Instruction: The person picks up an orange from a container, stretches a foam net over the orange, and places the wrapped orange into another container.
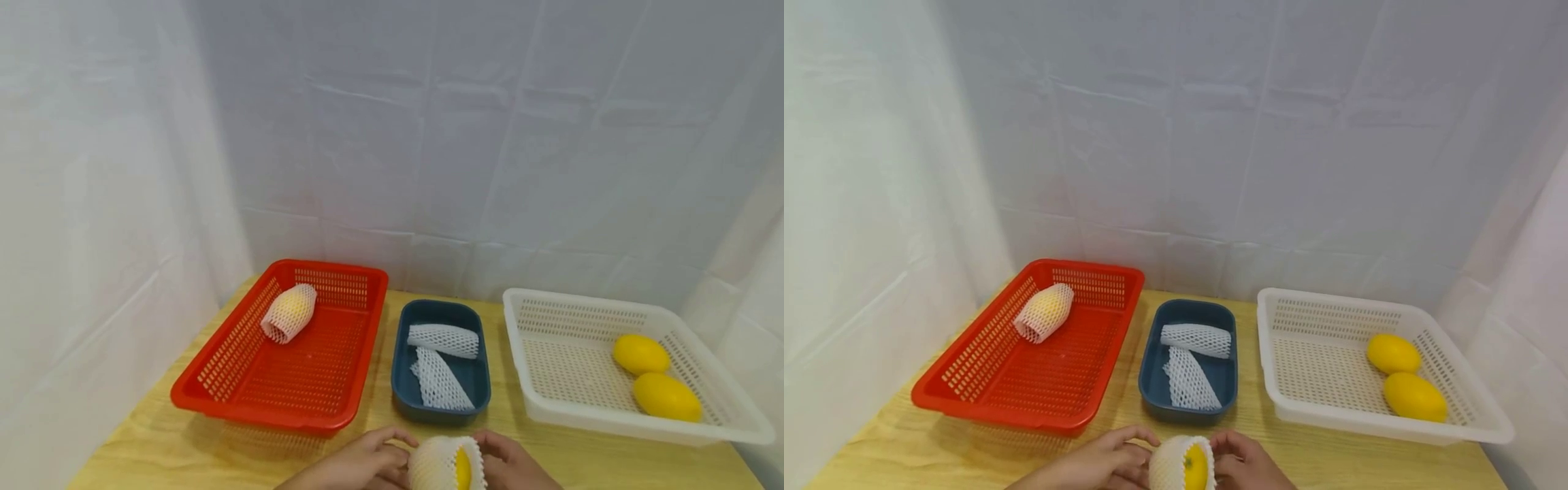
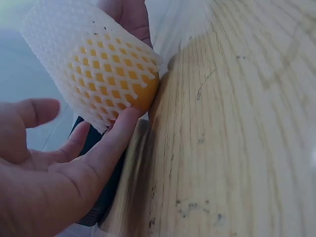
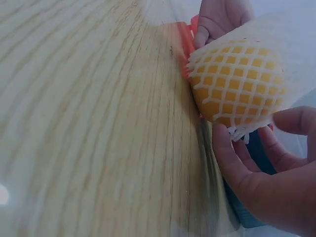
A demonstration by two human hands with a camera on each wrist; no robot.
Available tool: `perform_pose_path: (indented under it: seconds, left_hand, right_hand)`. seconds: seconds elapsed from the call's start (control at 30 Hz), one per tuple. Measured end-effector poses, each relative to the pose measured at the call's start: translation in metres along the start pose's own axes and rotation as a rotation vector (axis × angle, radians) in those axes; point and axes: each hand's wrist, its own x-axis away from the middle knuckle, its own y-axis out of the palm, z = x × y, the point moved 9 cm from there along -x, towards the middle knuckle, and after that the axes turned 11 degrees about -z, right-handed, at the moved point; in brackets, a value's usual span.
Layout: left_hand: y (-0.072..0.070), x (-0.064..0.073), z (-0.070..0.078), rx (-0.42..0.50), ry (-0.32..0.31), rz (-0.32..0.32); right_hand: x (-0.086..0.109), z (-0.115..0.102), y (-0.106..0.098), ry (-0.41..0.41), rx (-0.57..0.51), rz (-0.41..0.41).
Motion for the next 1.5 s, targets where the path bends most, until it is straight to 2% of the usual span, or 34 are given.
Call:
perform_pose_path:
  seconds: [0.1, 0.17, 0.33, 0.47, 0.57, 0.67, 0.83, 1.07, 1.13, 1.27, 1.4, 1.5]
  left_hand:
    - [0.004, -0.001, -0.001, 0.003, -0.008, -0.025]
    - [0.007, -0.001, 0.000, -0.001, -0.004, -0.040]
    - [0.014, -0.001, 0.001, -0.010, 0.017, -0.078]
    - [0.014, -0.002, 0.003, -0.012, 0.051, -0.097]
    - [0.013, -0.003, 0.005, -0.012, 0.068, -0.087]
    - [0.013, -0.003, 0.006, -0.009, 0.073, -0.078]
    - [0.015, -0.002, 0.010, 0.060, 0.081, -0.078]
    - [0.023, -0.003, 0.019, 0.152, 0.087, -0.091]
    - [0.024, -0.004, 0.021, 0.172, 0.086, -0.080]
    - [0.022, -0.008, 0.024, 0.217, 0.085, -0.015]
    - [0.017, -0.011, 0.031, 0.273, 0.088, 0.071]
    - [0.015, -0.012, 0.039, 0.308, 0.118, 0.093]
  right_hand:
    - [0.003, 0.001, 0.003, -0.001, -0.083, -0.019]
    - [0.005, 0.003, 0.004, 0.031, -0.114, -0.012]
    - [0.008, 0.006, 0.005, 0.069, -0.073, 0.006]
    - [0.008, 0.007, 0.011, 0.034, -0.127, -0.017]
    - [0.006, 0.007, 0.016, 0.015, -0.205, -0.036]
    - [0.005, 0.006, 0.017, 0.004, -0.239, -0.045]
    - [0.003, 0.001, 0.018, -0.022, -0.254, -0.056]
    - [0.003, -0.006, 0.017, -0.012, -0.222, -0.009]
    - [0.001, -0.009, 0.019, -0.020, -0.233, -0.011]
    - [-0.003, -0.017, 0.022, -0.047, -0.252, -0.001]
    - [-0.006, -0.032, 0.023, -0.113, -0.197, -0.001]
    - [-0.007, -0.043, 0.022, -0.167, -0.159, -0.005]
